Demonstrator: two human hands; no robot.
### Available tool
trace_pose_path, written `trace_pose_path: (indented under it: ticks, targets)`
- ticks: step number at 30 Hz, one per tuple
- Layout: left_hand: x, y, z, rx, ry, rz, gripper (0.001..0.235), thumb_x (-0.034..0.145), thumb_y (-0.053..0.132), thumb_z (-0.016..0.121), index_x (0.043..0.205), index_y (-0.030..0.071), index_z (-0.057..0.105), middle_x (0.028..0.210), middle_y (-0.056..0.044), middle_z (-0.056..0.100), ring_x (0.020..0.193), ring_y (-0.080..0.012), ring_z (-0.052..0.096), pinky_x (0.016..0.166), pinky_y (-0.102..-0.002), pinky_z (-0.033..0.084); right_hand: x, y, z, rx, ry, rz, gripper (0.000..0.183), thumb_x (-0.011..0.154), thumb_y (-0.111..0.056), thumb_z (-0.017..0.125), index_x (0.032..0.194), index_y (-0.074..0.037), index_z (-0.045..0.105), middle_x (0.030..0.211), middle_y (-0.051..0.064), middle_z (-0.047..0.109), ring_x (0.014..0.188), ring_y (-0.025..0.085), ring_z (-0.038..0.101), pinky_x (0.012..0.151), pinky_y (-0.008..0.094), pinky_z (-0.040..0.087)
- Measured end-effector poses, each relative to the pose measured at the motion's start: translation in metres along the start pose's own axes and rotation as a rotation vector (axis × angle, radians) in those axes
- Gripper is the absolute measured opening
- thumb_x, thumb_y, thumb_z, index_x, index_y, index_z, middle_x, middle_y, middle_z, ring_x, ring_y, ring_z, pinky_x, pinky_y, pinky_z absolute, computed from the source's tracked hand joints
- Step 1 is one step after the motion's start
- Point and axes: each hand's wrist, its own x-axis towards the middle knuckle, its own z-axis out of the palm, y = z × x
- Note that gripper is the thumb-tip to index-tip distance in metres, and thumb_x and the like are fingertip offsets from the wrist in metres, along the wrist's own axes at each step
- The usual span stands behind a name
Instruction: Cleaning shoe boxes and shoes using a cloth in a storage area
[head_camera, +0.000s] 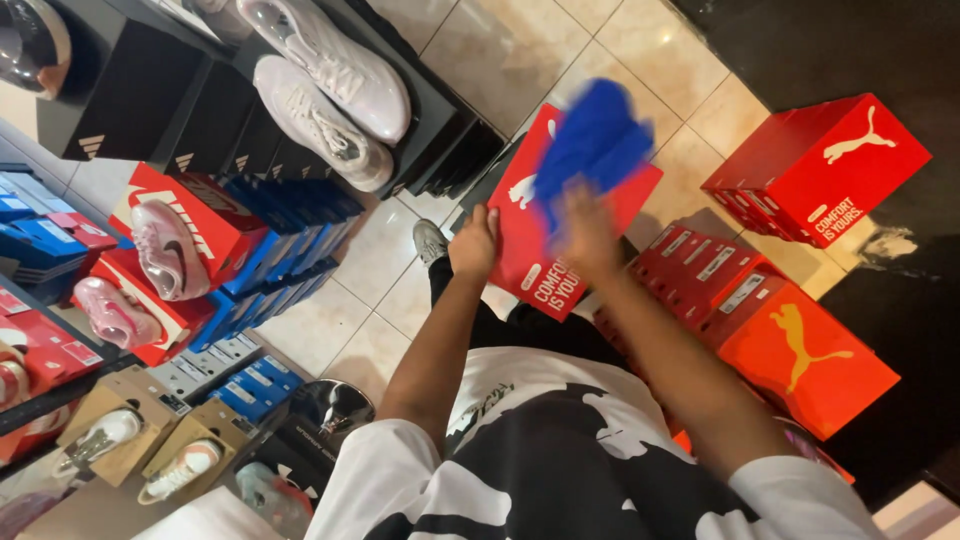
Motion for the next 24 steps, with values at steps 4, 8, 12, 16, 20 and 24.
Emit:
trace_pose_path:
  ticks: [4, 8, 12, 16, 20, 24]
  targets:
    - [0.015, -0.029, 0.033, -0.066, -0.017, 0.021, 0.049, 0.109, 0.054, 0.022, 0.123, 0.016, 0.049, 0.119, -0.022, 0.067, 0.109, -0.0459, 0.068, 0.092, -0.058, 0.055, -0.065, -0.030, 0.065, -0.183, 0.029, -0.214, 0.071, 0.080, -0.038, 0.064, 0.146, -0.018, 0.051, 0.158, 0.013, 0.042, 0.140, 0.036, 0.043, 0.117, 0.060, 0.027]
    - [0.010, -0.035, 0.028, -0.189, 0.267, 0.235, 0.043, 0.103, 0.040, 0.043, 0.130, 0.006, 0.047, 0.128, -0.026, 0.051, 0.117, -0.0475, 0.057, 0.095, -0.056, 0.048, -0.069, -0.004, 0.064, -0.099, -0.046, -0.164, 0.067, 0.079, -0.053, 0.068, 0.142, -0.036, 0.053, 0.147, 0.001, 0.047, 0.123, 0.031, 0.052, 0.096, 0.053, 0.043]
    - [-0.031, 0.002, -0.024, -0.039, 0.327, 1.134, 0.062, 0.104, 0.053, 0.042, 0.135, 0.002, 0.060, 0.156, -0.024, 0.044, 0.152, -0.0437, 0.025, 0.122, -0.062, 0.015, -0.055, -0.010, 0.056, 0.531, 0.065, -0.084, 0.071, 0.080, -0.054, 0.077, 0.142, -0.023, 0.061, 0.153, 0.012, 0.049, 0.139, 0.037, 0.048, 0.111, 0.050, 0.039]
    - [-0.021, -0.001, 0.005, 0.183, 0.307, 1.152, 0.082, 0.089, 0.066, 0.055, 0.159, 0.027, 0.037, 0.166, -0.007, 0.034, 0.153, -0.0340, 0.030, 0.123, -0.062, 0.020, -0.082, -0.028, 0.050, 0.418, 0.360, 0.161, 0.041, 0.098, -0.032, 0.061, 0.134, -0.014, 0.066, 0.163, 0.018, 0.034, 0.149, 0.040, 0.029, 0.120, 0.050, 0.026]
    - [0.015, 0.029, -0.014, 0.188, 0.297, 0.954, 0.081, 0.087, 0.058, 0.068, 0.154, 0.020, 0.044, 0.168, -0.013, 0.027, 0.151, -0.0398, 0.032, 0.119, -0.061, 0.034, -0.097, -0.042, 0.070, -0.096, 0.089, 0.359, 0.106, 0.084, -0.071, 0.054, 0.161, -0.007, 0.021, 0.166, 0.026, 0.013, 0.151, 0.051, 0.007, 0.115, 0.067, 0.019]
    - [0.094, 0.057, 0.014, -0.120, 0.475, 0.841, 0.087, 0.081, 0.051, 0.077, 0.152, 0.012, 0.045, 0.159, -0.025, 0.036, 0.131, -0.0472, 0.054, 0.109, -0.055, 0.048, -0.095, -0.046, 0.071, -0.191, -0.060, 0.431, 0.114, 0.082, -0.075, 0.048, 0.163, -0.003, 0.014, 0.172, 0.021, 0.005, 0.156, 0.048, 0.002, 0.117, 0.073, 0.006]
